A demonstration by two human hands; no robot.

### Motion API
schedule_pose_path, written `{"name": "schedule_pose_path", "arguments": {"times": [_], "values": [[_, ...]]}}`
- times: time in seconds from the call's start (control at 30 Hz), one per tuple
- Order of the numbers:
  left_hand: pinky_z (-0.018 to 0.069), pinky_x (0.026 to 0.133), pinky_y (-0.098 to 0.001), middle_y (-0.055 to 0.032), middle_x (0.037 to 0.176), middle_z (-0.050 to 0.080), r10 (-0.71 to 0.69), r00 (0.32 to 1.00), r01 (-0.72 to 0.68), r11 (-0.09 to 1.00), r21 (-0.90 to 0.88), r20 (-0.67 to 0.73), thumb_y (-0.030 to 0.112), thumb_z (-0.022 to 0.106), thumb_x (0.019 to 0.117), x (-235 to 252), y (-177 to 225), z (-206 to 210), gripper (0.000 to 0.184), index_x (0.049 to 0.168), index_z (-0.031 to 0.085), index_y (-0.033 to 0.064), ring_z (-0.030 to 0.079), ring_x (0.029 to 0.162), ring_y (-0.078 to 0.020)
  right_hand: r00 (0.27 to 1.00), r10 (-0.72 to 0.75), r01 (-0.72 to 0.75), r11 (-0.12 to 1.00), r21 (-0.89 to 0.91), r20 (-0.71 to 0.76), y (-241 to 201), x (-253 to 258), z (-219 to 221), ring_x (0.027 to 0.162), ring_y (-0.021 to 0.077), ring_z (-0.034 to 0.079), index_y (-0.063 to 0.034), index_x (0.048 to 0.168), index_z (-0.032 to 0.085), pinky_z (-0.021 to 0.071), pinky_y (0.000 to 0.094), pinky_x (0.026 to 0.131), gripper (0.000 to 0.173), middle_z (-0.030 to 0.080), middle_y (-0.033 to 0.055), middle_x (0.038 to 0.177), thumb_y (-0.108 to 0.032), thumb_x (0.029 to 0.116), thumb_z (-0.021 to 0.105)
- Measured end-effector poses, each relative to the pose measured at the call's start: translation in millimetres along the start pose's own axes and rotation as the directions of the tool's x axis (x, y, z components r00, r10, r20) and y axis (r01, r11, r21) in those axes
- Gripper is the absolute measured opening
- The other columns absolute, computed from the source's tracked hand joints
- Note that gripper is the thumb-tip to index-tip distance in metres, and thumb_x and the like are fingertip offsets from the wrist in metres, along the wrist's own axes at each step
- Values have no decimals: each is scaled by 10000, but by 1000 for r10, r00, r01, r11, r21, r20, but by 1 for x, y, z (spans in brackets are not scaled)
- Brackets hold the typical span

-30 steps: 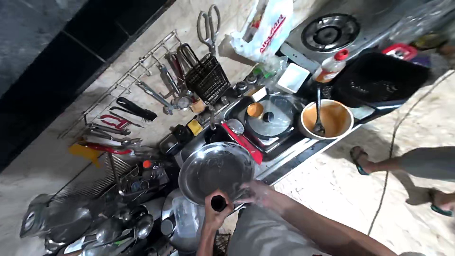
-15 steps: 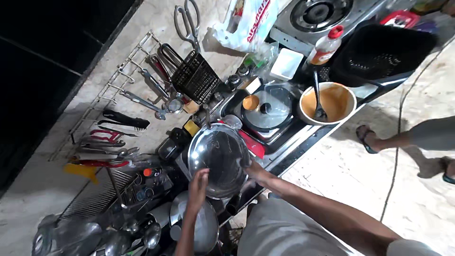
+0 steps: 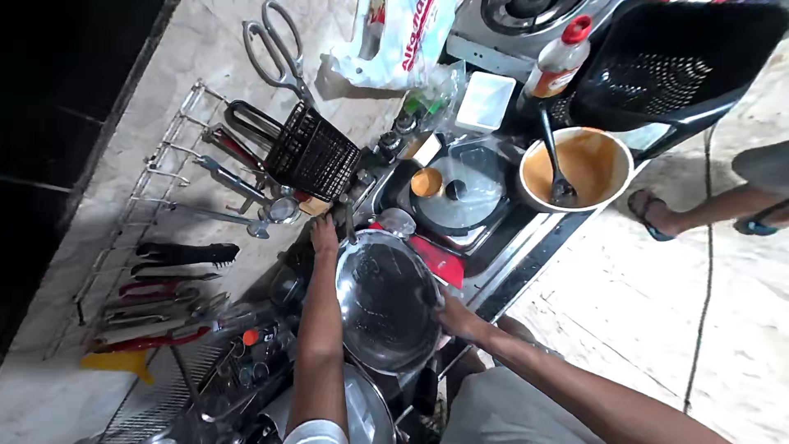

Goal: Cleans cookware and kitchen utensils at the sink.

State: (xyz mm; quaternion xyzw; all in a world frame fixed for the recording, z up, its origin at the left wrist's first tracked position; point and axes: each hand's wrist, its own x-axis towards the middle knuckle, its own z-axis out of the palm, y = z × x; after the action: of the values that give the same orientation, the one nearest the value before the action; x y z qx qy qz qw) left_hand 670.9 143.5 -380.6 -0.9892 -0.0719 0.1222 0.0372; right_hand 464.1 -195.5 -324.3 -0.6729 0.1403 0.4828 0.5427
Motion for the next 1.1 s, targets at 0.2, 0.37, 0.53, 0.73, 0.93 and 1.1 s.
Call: {"name": "schedule_pose_path", "arguments": {"times": [0.2,0.37,0.53,0.73,0.93,1.1], "values": [[527,1006,-580,-299,1368,534,54,998,-54,997,51,-12,52,767,872,12,-11,9,525,1351,563,-11,579,1234,-464,999,-3,7,996,-87,41,4,2,-5,978,377,704,-103,1564,285,582,581,840,673,660,249,1151,-180,988,625],[516,987,-583,-282,1225,643,-11,1000,8,990,142,26,253,557,1052,15,-10,6,356,1185,648,-64,629,1168,-443,999,21,-16,990,-142,32,-6,-2,-9,949,370,709,-110,1553,308,588,574,816,654,664,237,1130,-205,989,625],[509,936,-661,-295,1230,653,-311,949,316,929,-193,56,479,455,1072,4,17,-11,558,1232,655,-17,631,1159,-474,1000,2,-1,991,-135,6,-20,-12,-17,1108,394,667,-95,1567,320,534,613,945,688,644,255,1238,-263,983,643],[388,1168,-521,-265,1422,558,-195,958,34,806,-592,-211,218,358,1102,-81,55,39,456,1450,488,-47,529,1346,-384,999,18,-26,986,-162,-48,-46,-28,-35,1001,384,687,-80,1486,423,566,606,848,594,659,237,1155,-257,970,658],[507,1034,-553,-193,1305,658,-219,966,136,882,-452,-136,391,575,1032,-101,63,53,484,1375,601,51,646,1199,-350,998,46,-52,988,-148,-45,-81,-45,-60,877,331,724,-62,1361,547,626,545,713,437,675,207,1118,-213,961,642],[556,946,-512,-153,1059,731,-155,983,179,667,-724,99,513,613,991,-115,29,68,510,1212,697,61,705,1006,-274,998,58,-53,958,-283,8,-128,-48,-91,789,258,691,3,1240,587,603,452,674,306,666,175,1027,-168,986,592]]}}
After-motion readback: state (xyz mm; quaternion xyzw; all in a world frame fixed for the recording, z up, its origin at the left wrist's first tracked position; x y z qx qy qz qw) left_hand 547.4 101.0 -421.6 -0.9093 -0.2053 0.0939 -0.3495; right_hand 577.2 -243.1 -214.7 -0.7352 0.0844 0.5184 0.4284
